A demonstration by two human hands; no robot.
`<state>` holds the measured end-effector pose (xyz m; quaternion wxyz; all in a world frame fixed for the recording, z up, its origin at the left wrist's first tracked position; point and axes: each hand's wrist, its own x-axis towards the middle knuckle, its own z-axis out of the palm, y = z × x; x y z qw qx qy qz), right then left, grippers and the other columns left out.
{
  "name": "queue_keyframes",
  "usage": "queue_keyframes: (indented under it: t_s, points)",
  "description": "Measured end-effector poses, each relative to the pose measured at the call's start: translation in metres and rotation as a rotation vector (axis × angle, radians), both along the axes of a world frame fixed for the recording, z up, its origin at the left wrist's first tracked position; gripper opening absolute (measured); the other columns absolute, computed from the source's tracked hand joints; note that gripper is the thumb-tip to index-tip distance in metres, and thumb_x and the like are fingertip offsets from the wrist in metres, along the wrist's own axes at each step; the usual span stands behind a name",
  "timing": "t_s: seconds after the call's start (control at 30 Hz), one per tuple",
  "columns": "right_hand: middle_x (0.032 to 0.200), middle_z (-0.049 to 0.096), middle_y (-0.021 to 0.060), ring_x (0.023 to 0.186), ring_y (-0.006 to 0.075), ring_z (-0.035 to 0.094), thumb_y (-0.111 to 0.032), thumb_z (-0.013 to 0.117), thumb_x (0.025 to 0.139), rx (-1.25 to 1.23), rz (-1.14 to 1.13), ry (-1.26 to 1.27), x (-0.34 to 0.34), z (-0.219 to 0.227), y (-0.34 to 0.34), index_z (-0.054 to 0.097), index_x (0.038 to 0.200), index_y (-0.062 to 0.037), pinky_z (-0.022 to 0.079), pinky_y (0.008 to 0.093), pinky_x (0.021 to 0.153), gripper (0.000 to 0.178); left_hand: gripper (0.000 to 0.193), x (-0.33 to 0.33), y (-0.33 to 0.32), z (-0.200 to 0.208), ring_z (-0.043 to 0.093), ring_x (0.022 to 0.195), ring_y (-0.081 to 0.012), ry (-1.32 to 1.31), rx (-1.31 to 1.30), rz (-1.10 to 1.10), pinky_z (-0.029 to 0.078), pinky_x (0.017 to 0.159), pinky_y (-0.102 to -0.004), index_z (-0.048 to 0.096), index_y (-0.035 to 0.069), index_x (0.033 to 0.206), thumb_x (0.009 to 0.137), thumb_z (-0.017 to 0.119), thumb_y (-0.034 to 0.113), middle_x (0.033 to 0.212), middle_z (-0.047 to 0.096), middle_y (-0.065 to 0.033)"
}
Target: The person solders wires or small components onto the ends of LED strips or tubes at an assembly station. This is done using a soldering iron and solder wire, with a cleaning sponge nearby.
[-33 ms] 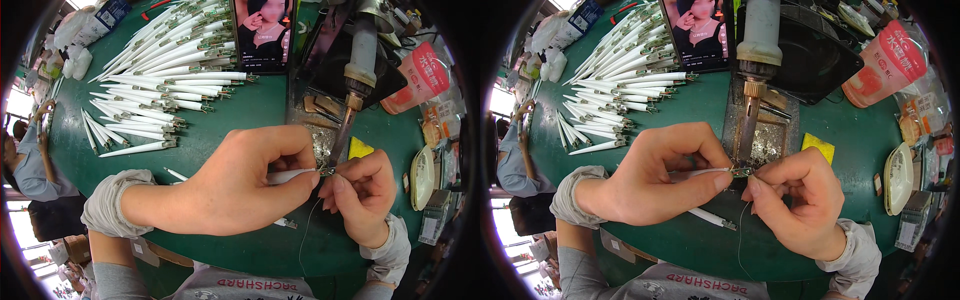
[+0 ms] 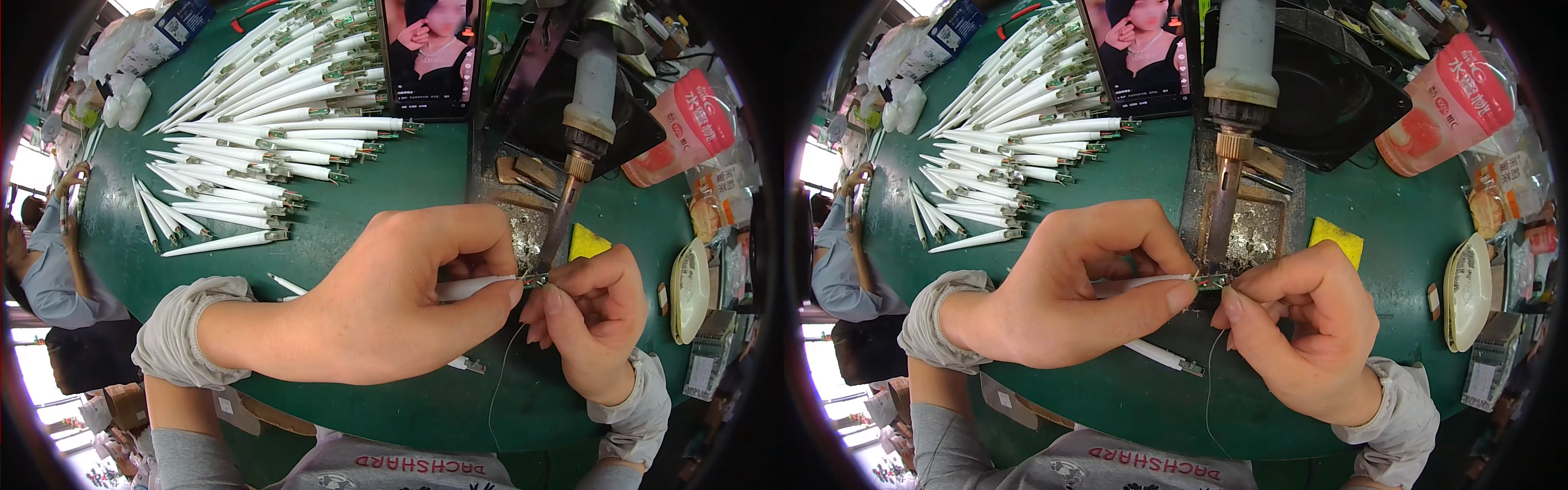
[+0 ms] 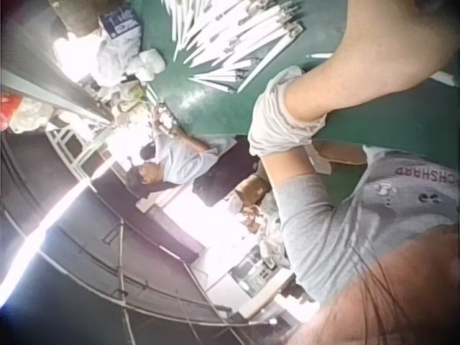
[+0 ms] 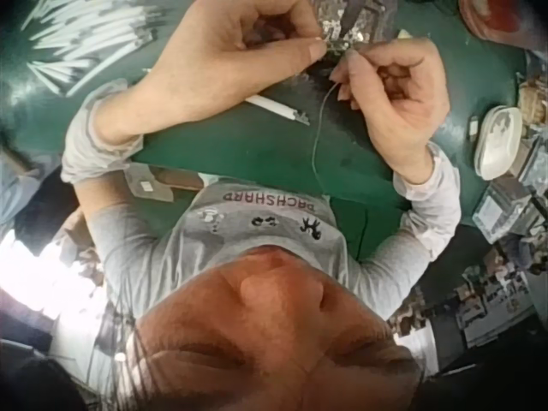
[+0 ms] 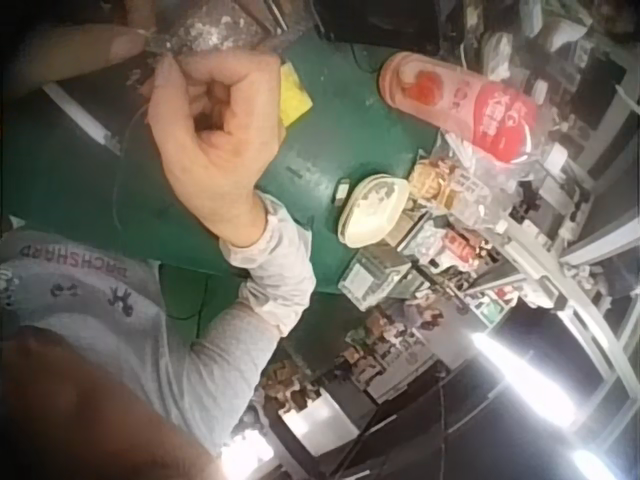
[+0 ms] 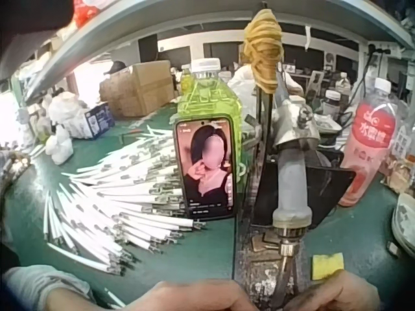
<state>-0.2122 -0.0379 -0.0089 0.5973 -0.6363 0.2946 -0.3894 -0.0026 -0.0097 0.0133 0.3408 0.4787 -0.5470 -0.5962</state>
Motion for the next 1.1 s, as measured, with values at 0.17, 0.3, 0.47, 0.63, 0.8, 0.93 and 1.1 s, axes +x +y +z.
queue_keyframes:
  t_s: [0.17, 0.3, 0.47, 0.63, 0.8, 0.93, 1.1]
  points:
    - [0.081, 0.061, 0.0117, 0.066, 0.0094, 0.059, 0.004, 0.062, 0.084, -0.021, -0.001, -0.014, -0.001, -0.001, 0.0, 0.046, 0.094, 0.0029, 0.047, 0.0191, 0.055, 0.019, 0.005, 0.001, -0.001, 0.002, 0.052, 0.077, -0.0047, 0.014, 0.031, -0.002, 0.042, 0.063, -0.0196, 0.059, -0.001, 0.088, 0.085, 0.062, 0.002, 0.082, 0.056, -0.0011]
    - [0.08, 0.06, 0.0083, 0.062, 0.0067, 0.055, 0.004, 0.065, 0.08, -0.013, -0.017, 0.081, -0.005, -0.001, -0.003, 0.05, 0.091, 0.0031, 0.043, 0.0184, 0.053, 0.018, 0.006, 0.003, -0.001, 0.003, 0.052, 0.077, -0.0047, -0.03, 0.061, -0.013, 0.042, 0.063, -0.0194, 0.059, -0.001, 0.088, 0.085, 0.063, 0.002, 0.082, 0.056, -0.0006]
    - [0.071, 0.056, 0.0032, 0.056, 0.0052, 0.049, 0.006, 0.066, 0.075, -0.26, -0.078, 0.183, 0.0, -0.001, -0.006, 0.061, 0.088, 0.0034, 0.039, 0.0189, 0.049, 0.014, 0.007, -0.002, 0.002, -0.004, 0.051, 0.07, -0.0049, -0.09, 0.004, -0.012, 0.041, 0.057, -0.0208, 0.059, -0.001, 0.086, 0.084, 0.064, 0.003, 0.078, 0.055, -0.0013]
    - [0.069, 0.056, 0.0033, 0.053, 0.0075, 0.05, 0.006, 0.069, 0.07, -0.473, -0.057, 0.287, -0.001, -0.004, -0.008, 0.064, 0.089, 0.0014, 0.039, 0.0198, 0.047, 0.02, 0.006, -0.004, 0.004, -0.013, 0.051, 0.065, -0.006, -0.191, -0.203, -0.046, 0.04, 0.052, -0.0227, 0.06, -0.001, 0.083, 0.082, 0.065, 0.003, 0.076, 0.055, -0.0031]
    - [0.069, 0.057, 0.0044, 0.054, 0.0105, 0.052, 0.006, 0.07, 0.067, -0.569, -0.022, 0.316, 0.001, -0.003, -0.006, 0.065, 0.088, -0.001, 0.041, 0.0226, 0.047, 0.023, 0.007, -0.003, 0.005, -0.012, 0.051, 0.066, -0.0061, -0.201, -0.255, -0.073, 0.041, 0.053, -0.0224, 0.06, -0.001, 0.086, 0.083, 0.066, 0.004, 0.077, 0.055, -0.0034]
    - [0.071, 0.058, 0.0062, 0.056, 0.0165, 0.056, 0.007, 0.072, 0.062, -0.746, -0.018, 0.281, -0.001, -0.007, -0.01, 0.066, 0.085, -0.0029, 0.043, 0.0258, 0.047, 0.027, 0.009, -0.002, 0.0, -0.007, 0.051, 0.072, -0.0038, -0.054, 0.063, -0.088, 0.041, 0.058, -0.0193, 0.06, 0.0, 0.091, 0.086, 0.065, 0.004, 0.079, 0.057, -0.0007]
    - [0.072, 0.059, 0.0066, 0.056, 0.0192, 0.056, 0.008, 0.072, 0.058, -0.763, -0.005, 0.289, -0.001, -0.008, -0.011, 0.066, 0.084, -0.004, 0.043, 0.027, 0.048, 0.029, 0.009, 0.0, -0.004, -0.006, 0.051, 0.074, -0.0024, 0.025, 0.208, -0.118, 0.04, 0.06, -0.018, 0.058, 0.0, 0.093, 0.087, 0.063, 0.003, 0.08, 0.057, 0.0014]
